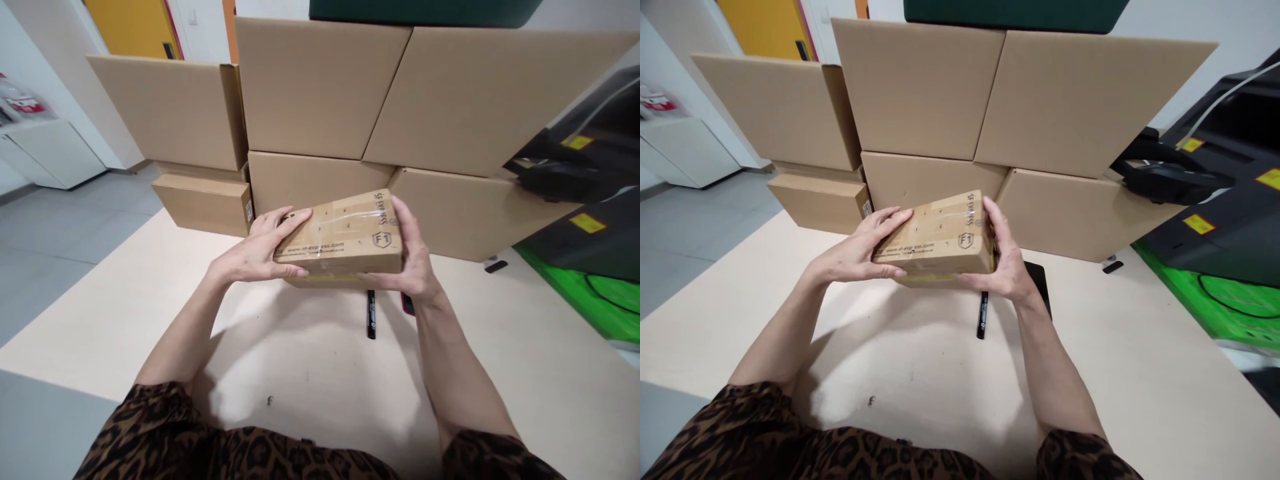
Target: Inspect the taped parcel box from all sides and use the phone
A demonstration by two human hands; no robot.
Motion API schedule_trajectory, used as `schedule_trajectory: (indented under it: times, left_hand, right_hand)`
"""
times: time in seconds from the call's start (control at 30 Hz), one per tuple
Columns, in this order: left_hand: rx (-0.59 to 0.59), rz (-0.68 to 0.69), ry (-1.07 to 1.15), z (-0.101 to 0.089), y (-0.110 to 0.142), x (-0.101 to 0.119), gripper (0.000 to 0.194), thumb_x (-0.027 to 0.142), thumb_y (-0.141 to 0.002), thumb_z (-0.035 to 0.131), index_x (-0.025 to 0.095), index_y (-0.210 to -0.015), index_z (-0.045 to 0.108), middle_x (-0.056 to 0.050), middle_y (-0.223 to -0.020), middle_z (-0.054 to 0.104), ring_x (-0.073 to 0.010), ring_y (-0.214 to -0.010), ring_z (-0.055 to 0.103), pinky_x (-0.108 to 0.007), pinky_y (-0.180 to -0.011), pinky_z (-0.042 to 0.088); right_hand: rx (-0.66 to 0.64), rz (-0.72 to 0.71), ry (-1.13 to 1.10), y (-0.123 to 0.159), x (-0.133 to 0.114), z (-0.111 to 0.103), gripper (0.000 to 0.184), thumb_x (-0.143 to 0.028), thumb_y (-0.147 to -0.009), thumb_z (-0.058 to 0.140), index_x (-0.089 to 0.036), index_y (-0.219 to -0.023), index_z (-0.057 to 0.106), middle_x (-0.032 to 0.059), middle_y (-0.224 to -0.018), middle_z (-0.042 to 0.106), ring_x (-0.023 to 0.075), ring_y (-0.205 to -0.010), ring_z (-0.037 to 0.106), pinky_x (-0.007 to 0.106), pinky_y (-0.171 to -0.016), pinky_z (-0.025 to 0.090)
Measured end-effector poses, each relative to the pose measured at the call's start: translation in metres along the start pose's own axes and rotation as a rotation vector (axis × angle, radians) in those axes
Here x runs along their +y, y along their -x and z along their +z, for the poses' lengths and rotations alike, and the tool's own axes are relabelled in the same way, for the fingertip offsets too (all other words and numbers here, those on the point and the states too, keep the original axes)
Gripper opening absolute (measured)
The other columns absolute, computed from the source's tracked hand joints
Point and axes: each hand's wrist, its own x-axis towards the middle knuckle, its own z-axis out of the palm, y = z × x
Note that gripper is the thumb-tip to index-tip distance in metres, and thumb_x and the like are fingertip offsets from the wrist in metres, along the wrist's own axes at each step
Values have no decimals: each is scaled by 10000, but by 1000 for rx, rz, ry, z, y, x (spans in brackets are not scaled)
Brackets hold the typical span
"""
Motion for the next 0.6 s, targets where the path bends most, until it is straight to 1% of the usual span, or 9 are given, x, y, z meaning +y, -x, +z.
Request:
schedule_trajectory:
  times: [0.07, 0.13, 0.2, 0.23, 0.3, 0.4, 0.47, 0.53, 0.6]
  left_hand:
    - [22, 34, -69, 13, -4, 6, 1264, 809, -693, 842, 369, -1734, 276, -193, -1701, 333, -530, -1581, 257, -803, -1283, 156]
    - [55, 57, -106, 27, -8, 12, 1259, 861, -731, 765, 350, -1748, 226, -208, -1649, 348, -490, -1496, 359, -775, -1234, 278]
    - [85, 62, -128, 37, -10, 16, 1212, 884, -757, 715, 361, -1743, 241, -197, -1585, 376, -453, -1421, 417, -738, -1182, 362]
    - [95, 61, -138, 39, -10, 17, 1194, 888, -761, 706, 368, -1738, 257, -191, -1559, 387, -444, -1400, 429, -729, -1168, 379]
    - [98, 64, -155, 38, -8, 19, 1183, 884, -767, 709, 382, -1736, 252, -185, -1536, 397, -440, -1397, 434, -727, -1165, 382]
    - [98, 132, -182, 33, -5, 25, 1213, 843, -810, 708, 386, -1756, 103, -202, -1600, 365, -452, -1474, 397, -718, -1193, 366]
    - [138, 201, -207, 32, -4, 33, 1223, 819, -836, 707, 370, -1760, 44, -220, -1666, 310, -463, -1534, 354, -698, -1217, 355]
    - [194, 250, -228, 33, -4, 40, 1186, 810, -846, 710, 369, -1758, 94, -218, -1679, 306, -463, -1534, 368, -676, -1216, 366]
    - [232, 280, -241, 35, -4, 45, 1119, 801, -854, 712, 387, -1747, 177, -199, -1636, 359, -442, -1479, 433, -649, -1192, 403]
  right_hand:
    - [-100, -70, 147, 1, -2, 2, 1267, -495, -561, 1036, -407, -1656, 404, 58, -1700, 441, 420, -1607, 390, 642, -1352, 288]
    - [-189, -135, 265, 1, -4, 1, 1292, -535, -604, 1017, -405, -1692, 333, 83, -1707, 403, 431, -1618, 357, 661, -1349, 283]
    - [-239, -175, 335, 1, -7, -1, 1292, -572, -658, 984, -422, -1716, 258, 95, -1711, 372, 432, -1621, 343, 671, -1344, 286]
    - [-253, -184, 355, 1, -8, -2, 1292, -591, -677, 967, -431, -1722, 225, 97, -1715, 357, 434, -1621, 338, 675, -1340, 291]
    - [-269, -179, 382, 0, -9, -3, 1290, -623, -707, 936, -437, -1729, 171, 103, -1724, 330, 441, -1624, 327, 686, -1329, 307]
    - [-289, -164, 424, 1, -11, 2, 1295, -637, -731, 903, -423, -1737, 117, 115, -1739, 307, 449, -1625, 325, 699, -1312, 331]
    - [-288, -189, 457, 2, -13, 7, 1280, -632, -745, 886, -415, -1741, 111, 117, -1743, 315, 449, -1618, 334, 703, -1313, 325]
    - [-280, -226, 477, 5, -16, 12, 1251, -634, -765, 861, -414, -1743, 113, 111, -1748, 320, 448, -1614, 339, 702, -1315, 318]
    - [-277, -249, 490, 6, -17, 16, 1223, -644, -791, 830, -414, -1745, 100, 103, -1762, 308, 446, -1613, 338, 695, -1311, 325]
